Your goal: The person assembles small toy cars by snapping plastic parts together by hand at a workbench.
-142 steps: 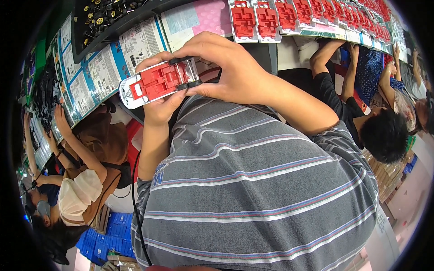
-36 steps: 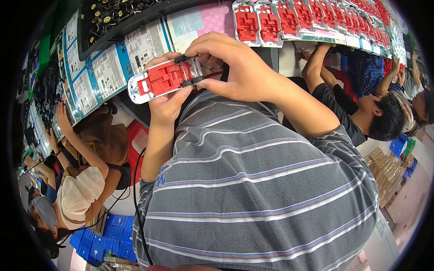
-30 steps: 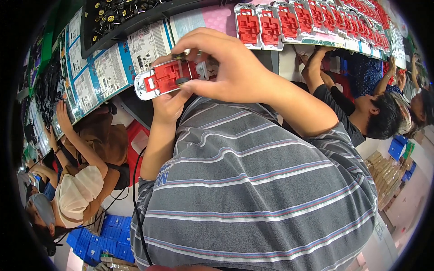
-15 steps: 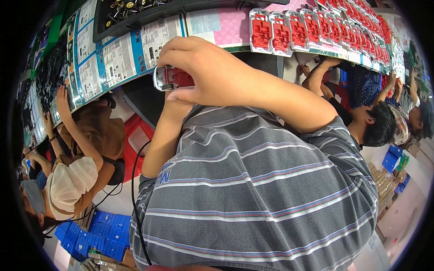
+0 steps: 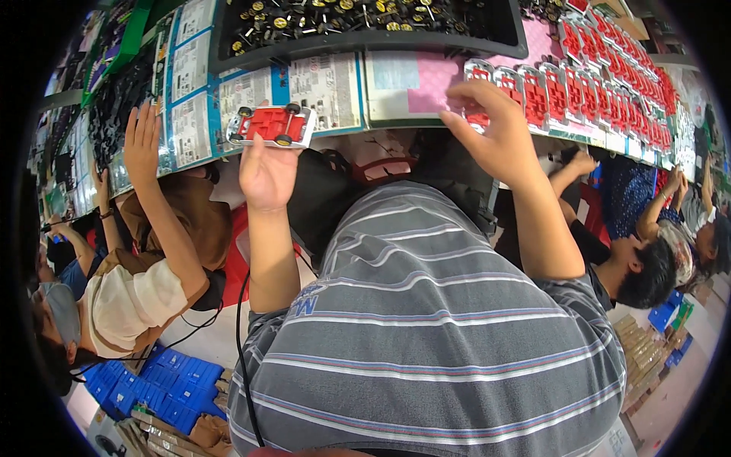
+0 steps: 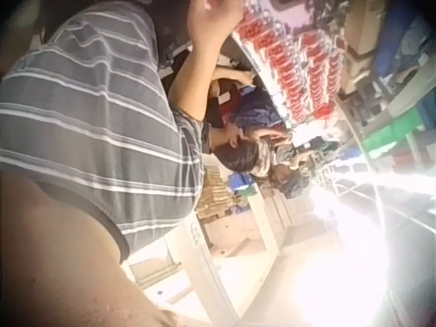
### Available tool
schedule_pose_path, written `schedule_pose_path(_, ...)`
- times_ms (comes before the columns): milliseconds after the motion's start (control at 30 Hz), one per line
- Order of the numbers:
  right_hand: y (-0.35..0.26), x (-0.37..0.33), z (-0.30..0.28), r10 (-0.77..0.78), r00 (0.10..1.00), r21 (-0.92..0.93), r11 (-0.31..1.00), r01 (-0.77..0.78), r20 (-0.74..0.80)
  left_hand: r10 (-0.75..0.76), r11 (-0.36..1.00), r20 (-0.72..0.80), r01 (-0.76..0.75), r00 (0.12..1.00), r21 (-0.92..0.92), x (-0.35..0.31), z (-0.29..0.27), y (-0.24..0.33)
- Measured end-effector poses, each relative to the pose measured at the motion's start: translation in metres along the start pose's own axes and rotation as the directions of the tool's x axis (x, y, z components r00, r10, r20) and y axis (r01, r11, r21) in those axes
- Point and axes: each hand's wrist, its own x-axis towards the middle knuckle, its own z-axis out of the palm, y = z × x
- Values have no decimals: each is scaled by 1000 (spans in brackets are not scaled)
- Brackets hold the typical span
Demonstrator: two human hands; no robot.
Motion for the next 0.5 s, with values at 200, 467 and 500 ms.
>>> schedule_pose_path(200, 13, -7, -16, 137, 989, -20, 990, -138, -55, 88, 961, -156, -43, 984, 273, 48, -38, 63)
schedule_pose_path(467, 9, -3, -27, 33, 994, -218, 974, -54, -99, 116, 824, -419, 148, 901, 547, 125, -108, 132)
schedule_pose_path(500, 10, -4, -28, 10, 995, -272, 961, -38, -102, 88, 797, -454, 211, 887, 566, 131, -128, 145)
